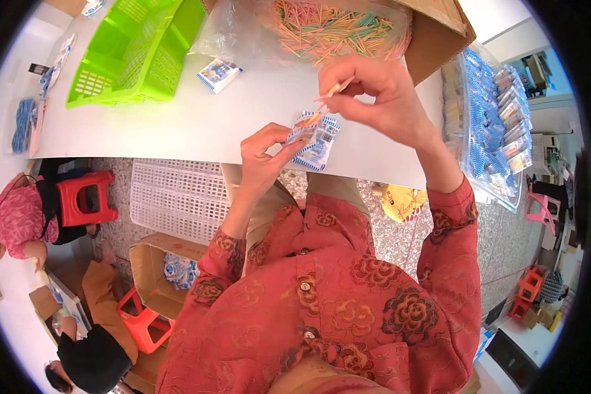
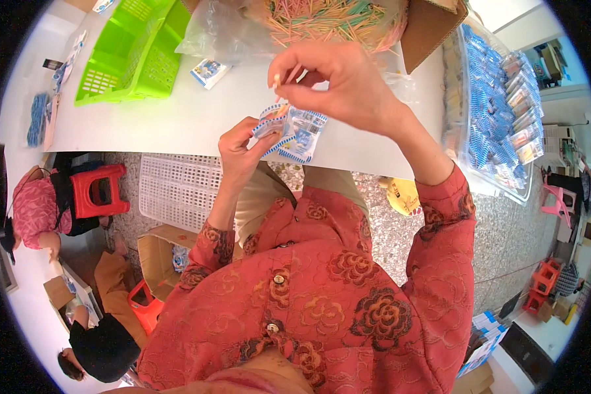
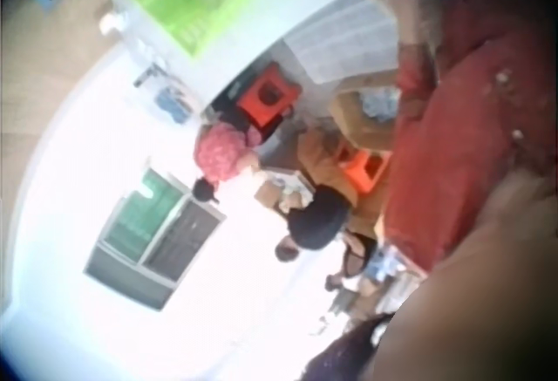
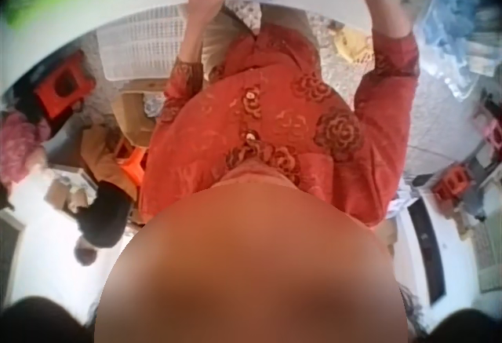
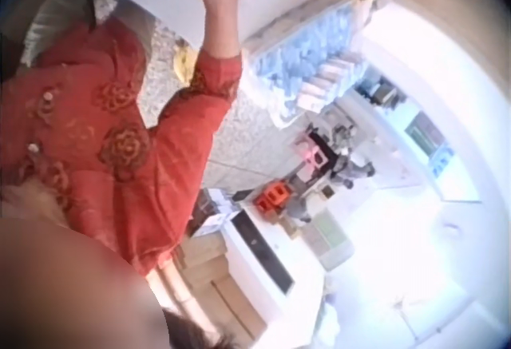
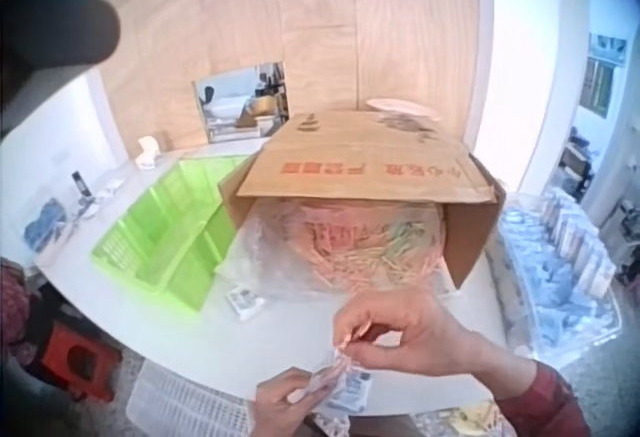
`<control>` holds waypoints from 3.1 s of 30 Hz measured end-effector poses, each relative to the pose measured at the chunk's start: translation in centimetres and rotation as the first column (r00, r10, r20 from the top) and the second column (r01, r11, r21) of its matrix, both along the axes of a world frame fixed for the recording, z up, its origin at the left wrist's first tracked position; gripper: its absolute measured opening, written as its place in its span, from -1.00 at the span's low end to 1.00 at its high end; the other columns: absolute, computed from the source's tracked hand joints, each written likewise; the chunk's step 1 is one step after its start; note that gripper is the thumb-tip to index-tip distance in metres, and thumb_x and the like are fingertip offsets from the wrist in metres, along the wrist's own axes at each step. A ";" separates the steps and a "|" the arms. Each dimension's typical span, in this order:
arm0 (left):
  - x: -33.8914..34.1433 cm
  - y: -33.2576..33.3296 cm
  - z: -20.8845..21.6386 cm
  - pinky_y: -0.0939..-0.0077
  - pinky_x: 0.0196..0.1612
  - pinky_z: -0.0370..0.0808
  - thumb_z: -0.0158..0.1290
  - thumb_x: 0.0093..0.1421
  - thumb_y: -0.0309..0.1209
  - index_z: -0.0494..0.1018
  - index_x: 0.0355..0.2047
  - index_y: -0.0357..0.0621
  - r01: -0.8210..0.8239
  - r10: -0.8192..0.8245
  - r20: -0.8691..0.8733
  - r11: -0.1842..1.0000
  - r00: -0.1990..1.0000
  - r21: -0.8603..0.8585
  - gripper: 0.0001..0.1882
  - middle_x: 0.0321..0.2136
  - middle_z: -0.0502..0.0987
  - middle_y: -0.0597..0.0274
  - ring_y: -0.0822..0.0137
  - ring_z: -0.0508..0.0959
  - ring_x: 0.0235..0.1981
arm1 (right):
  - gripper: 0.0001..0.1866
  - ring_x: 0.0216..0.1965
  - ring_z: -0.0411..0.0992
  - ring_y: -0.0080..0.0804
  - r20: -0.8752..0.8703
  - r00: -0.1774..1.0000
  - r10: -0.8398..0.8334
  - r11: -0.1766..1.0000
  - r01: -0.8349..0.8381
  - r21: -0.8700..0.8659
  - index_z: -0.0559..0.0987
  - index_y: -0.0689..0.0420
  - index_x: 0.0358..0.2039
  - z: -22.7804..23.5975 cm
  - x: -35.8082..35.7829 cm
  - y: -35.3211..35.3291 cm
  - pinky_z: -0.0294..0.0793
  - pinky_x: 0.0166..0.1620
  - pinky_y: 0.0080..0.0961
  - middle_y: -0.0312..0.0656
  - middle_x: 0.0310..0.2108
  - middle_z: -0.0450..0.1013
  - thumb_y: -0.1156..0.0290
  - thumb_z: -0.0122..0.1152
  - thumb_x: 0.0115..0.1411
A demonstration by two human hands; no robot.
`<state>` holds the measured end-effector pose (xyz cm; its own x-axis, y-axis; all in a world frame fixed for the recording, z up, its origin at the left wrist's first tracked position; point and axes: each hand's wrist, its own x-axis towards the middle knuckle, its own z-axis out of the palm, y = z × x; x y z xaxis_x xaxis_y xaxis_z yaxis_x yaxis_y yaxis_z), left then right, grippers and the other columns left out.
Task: Packaging rubber bands into small plastic sachets and sealing them at a workbench.
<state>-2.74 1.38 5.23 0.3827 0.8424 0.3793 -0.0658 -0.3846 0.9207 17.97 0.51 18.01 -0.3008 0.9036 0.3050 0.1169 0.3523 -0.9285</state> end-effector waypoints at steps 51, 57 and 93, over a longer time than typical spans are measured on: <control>5.0 2.2 1.2 0.74 -0.45 0.34 0.16 0.05 -0.59 0.53 -0.42 -0.29 0.155 -0.105 0.225 0.963 0.969 -0.219 -0.94 -0.52 0.48 0.39 0.63 0.41 -0.52 | -0.79 -0.29 0.38 -0.61 0.458 0.783 -0.421 0.839 0.143 0.526 0.58 0.13 -0.20 -2.5 1.8 1.4 0.37 -0.20 -0.61 -0.29 -0.25 0.45 0.36 0.08 0.22; 4.5 0.7 2.4 0.71 -0.32 0.42 0.13 0.10 -0.57 0.54 -0.28 -0.31 0.182 -0.135 0.218 0.959 0.966 -0.215 -0.84 -0.41 0.55 0.34 0.61 0.47 -0.40 | -0.71 -0.26 0.34 -0.66 0.142 0.960 -0.241 0.970 0.234 0.065 0.49 0.18 -0.05 -2.4 2.5 -0.6 0.35 -0.13 -0.63 -0.30 -0.23 0.45 0.34 0.04 0.26; 1.2 -4.9 -0.1 0.71 -0.33 0.41 0.11 0.11 -0.58 0.53 -0.34 -0.30 0.167 -0.168 0.036 0.889 0.985 -0.426 -0.91 -0.42 0.56 0.35 0.62 0.48 -0.38 | -0.81 -0.39 0.36 -0.70 0.141 0.985 -0.100 0.974 0.126 -0.188 0.58 0.21 -0.28 -8.9 0.8 -7.6 0.37 -0.32 -0.64 -0.35 -0.45 0.49 0.44 0.27 0.09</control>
